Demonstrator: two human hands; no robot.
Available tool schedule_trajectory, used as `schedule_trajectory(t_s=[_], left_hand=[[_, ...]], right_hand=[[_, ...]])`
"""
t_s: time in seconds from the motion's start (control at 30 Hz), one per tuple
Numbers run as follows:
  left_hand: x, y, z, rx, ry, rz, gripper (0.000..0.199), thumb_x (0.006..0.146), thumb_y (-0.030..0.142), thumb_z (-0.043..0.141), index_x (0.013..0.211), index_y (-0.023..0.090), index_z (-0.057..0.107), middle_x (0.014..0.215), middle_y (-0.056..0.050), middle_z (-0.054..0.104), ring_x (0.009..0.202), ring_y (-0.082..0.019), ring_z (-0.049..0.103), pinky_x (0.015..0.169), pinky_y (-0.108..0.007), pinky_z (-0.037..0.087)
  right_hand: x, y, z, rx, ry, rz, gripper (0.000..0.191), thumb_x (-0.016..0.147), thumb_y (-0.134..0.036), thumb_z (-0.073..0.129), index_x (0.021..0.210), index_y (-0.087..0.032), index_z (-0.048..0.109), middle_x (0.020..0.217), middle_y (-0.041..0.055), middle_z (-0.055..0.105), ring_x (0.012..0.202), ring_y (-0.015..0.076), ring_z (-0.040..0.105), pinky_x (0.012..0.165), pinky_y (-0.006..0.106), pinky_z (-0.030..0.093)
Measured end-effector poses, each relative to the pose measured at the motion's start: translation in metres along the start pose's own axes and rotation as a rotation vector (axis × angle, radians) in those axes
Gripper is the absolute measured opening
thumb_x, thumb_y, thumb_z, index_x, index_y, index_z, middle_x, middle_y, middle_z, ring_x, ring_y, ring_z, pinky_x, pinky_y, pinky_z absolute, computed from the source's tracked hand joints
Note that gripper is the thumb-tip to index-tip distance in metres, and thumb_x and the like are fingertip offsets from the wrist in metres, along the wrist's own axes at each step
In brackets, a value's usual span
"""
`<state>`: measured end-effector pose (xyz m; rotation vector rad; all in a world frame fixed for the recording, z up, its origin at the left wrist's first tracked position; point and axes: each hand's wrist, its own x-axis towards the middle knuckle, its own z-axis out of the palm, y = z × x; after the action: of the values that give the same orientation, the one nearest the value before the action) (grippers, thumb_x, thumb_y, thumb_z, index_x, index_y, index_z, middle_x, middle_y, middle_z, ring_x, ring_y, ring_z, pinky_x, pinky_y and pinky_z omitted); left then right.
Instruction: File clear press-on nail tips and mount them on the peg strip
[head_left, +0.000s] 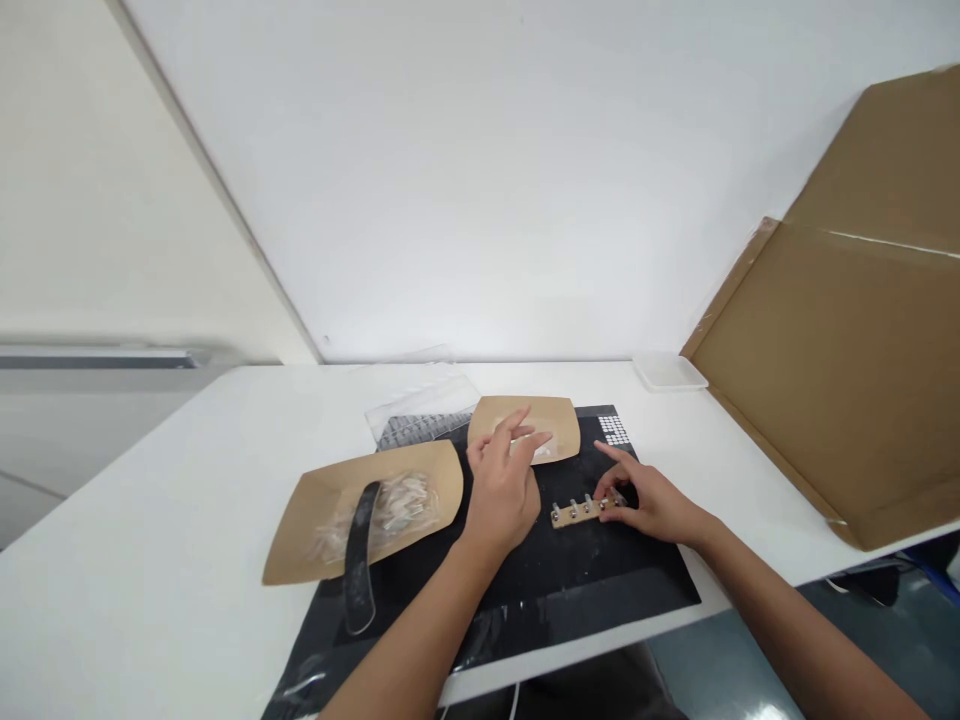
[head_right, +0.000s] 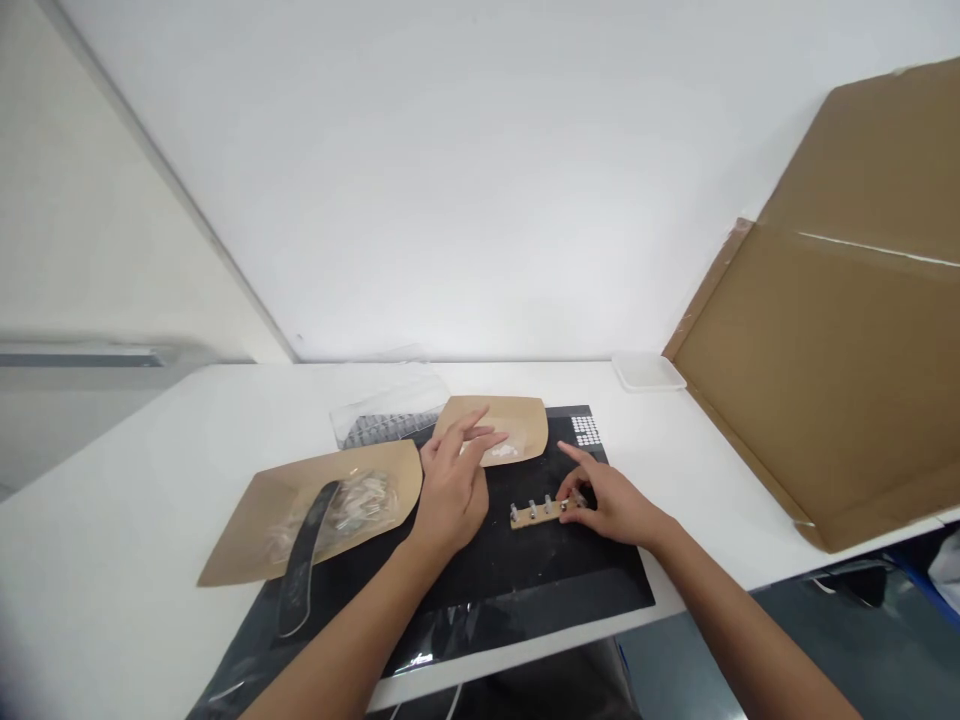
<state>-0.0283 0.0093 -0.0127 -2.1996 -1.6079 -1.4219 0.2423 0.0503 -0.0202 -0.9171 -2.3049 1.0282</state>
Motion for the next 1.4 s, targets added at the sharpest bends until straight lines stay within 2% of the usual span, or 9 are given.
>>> schedule_trajectory(t_s=[0.23, 0.4, 0.47, 0.73, 0.83, 0.93, 1.0, 1.17, 1.4], left_hand=[[0.004, 0.002, -0.007, -0.192, -0.026, 0.012, 0.023, 0.105, 0.017, 0.037, 0.115, 0.019, 0.058, 0.134, -0.020, 0.064, 0.124, -0.028, 0.065, 0.100, -0.045, 0.052], [-0.003, -0.011, -0.007, -0.184, -0.193, 0.003, 0.028, 0.107, 0.023, 0.034, 0.117, 0.021, 0.059, 0.079, -0.004, 0.071, 0.074, -0.021, 0.069, 0.079, -0.038, 0.055], [-0.007, -0.014, -0.006, -0.181, -0.223, -0.005, 0.026, 0.106, 0.024, 0.036, 0.118, 0.021, 0.059, 0.078, -0.003, 0.071, 0.073, -0.022, 0.071, 0.074, -0.036, 0.056], [-0.002, -0.007, -0.008, -0.185, -0.325, 0.091, 0.022, 0.098, 0.022, 0.041, 0.109, 0.023, 0.060, 0.072, -0.002, 0.067, 0.062, -0.021, 0.066, 0.075, -0.039, 0.057], [0.001, -0.004, -0.008, -0.120, -0.234, 0.116, 0.018, 0.100, 0.021, 0.045, 0.113, 0.021, 0.057, 0.069, 0.000, 0.066, 0.059, -0.020, 0.065, 0.063, -0.034, 0.053], [0.001, -0.002, -0.007, -0.042, -0.184, 0.169, 0.010, 0.102, 0.020, 0.050, 0.103, 0.021, 0.060, 0.074, -0.001, 0.070, 0.062, -0.018, 0.068, 0.060, -0.031, 0.051], [0.000, -0.004, -0.004, -0.015, -0.170, 0.194, 0.014, 0.103, 0.017, 0.049, 0.101, 0.021, 0.063, 0.078, -0.003, 0.073, 0.066, -0.018, 0.071, 0.064, -0.030, 0.054], [-0.006, -0.013, 0.003, -0.066, -0.149, 0.071, 0.044, 0.103, 0.009, 0.038, 0.142, 0.023, 0.053, 0.082, 0.001, 0.074, 0.068, -0.015, 0.072, 0.070, -0.027, 0.060], [-0.004, -0.007, 0.003, -0.177, -0.072, -0.044, 0.062, 0.103, 0.012, 0.047, 0.161, 0.028, 0.030, 0.117, -0.008, 0.076, 0.097, -0.019, 0.076, 0.083, -0.034, 0.064]], right_hand=[[0.041, -0.003, -0.029, -0.140, -0.228, -0.148, 0.115, 0.070, -0.053, 0.096, 0.164, -0.033, 0.033, 0.120, 0.0059, 0.075, 0.103, 0.0249, 0.071, 0.093, 0.042, 0.058], [0.056, 0.032, -0.080, -0.453, 0.310, -0.256, 0.020, 0.100, -0.046, 0.069, 0.107, -0.029, 0.077, 0.092, 0.0052, 0.080, 0.090, 0.0257, 0.073, 0.089, 0.045, 0.057], [0.056, 0.056, -0.091, -0.535, 0.437, -0.163, 0.026, 0.106, -0.041, 0.057, 0.097, -0.027, 0.077, 0.086, 0.0050, 0.080, 0.088, 0.0260, 0.075, 0.087, 0.045, 0.058], [0.054, 0.091, -0.088, -0.568, 0.659, -0.019, 0.057, 0.103, -0.023, 0.041, 0.161, -0.026, 0.044, 0.160, 0.0096, 0.053, 0.146, 0.0310, 0.052, 0.110, 0.053, 0.055], [0.058, 0.088, -0.087, -0.574, 0.610, -0.071, 0.048, 0.101, -0.036, 0.059, 0.149, -0.028, 0.058, 0.156, 0.0109, 0.056, 0.148, 0.0346, 0.048, 0.119, 0.058, 0.044], [0.058, 0.090, -0.088, -0.547, 0.461, -0.063, 0.021, 0.101, -0.044, 0.063, 0.104, -0.028, 0.077, 0.110, 0.0075, 0.078, 0.118, 0.0312, 0.068, 0.111, 0.055, 0.048], [0.057, 0.093, -0.089, -0.493, 0.388, -0.019, 0.028, 0.107, -0.041, 0.052, 0.103, -0.027, 0.076, 0.093, 0.0049, 0.079, 0.102, 0.0272, 0.072, 0.102, 0.048, 0.053], [0.045, 0.090, -0.103, -0.422, 0.301, 0.114, 0.037, 0.109, -0.029, 0.039, 0.137, -0.028, 0.062, 0.106, 0.0028, 0.080, 0.101, 0.0230, 0.074, 0.095, 0.042, 0.056], [0.026, 0.077, -0.126, -0.364, 0.043, 0.150, 0.031, 0.091, -0.051, 0.074, 0.107, -0.025, 0.078, 0.106, 0.0072, 0.078, 0.092, 0.0238, 0.072, 0.078, 0.036, 0.056]])
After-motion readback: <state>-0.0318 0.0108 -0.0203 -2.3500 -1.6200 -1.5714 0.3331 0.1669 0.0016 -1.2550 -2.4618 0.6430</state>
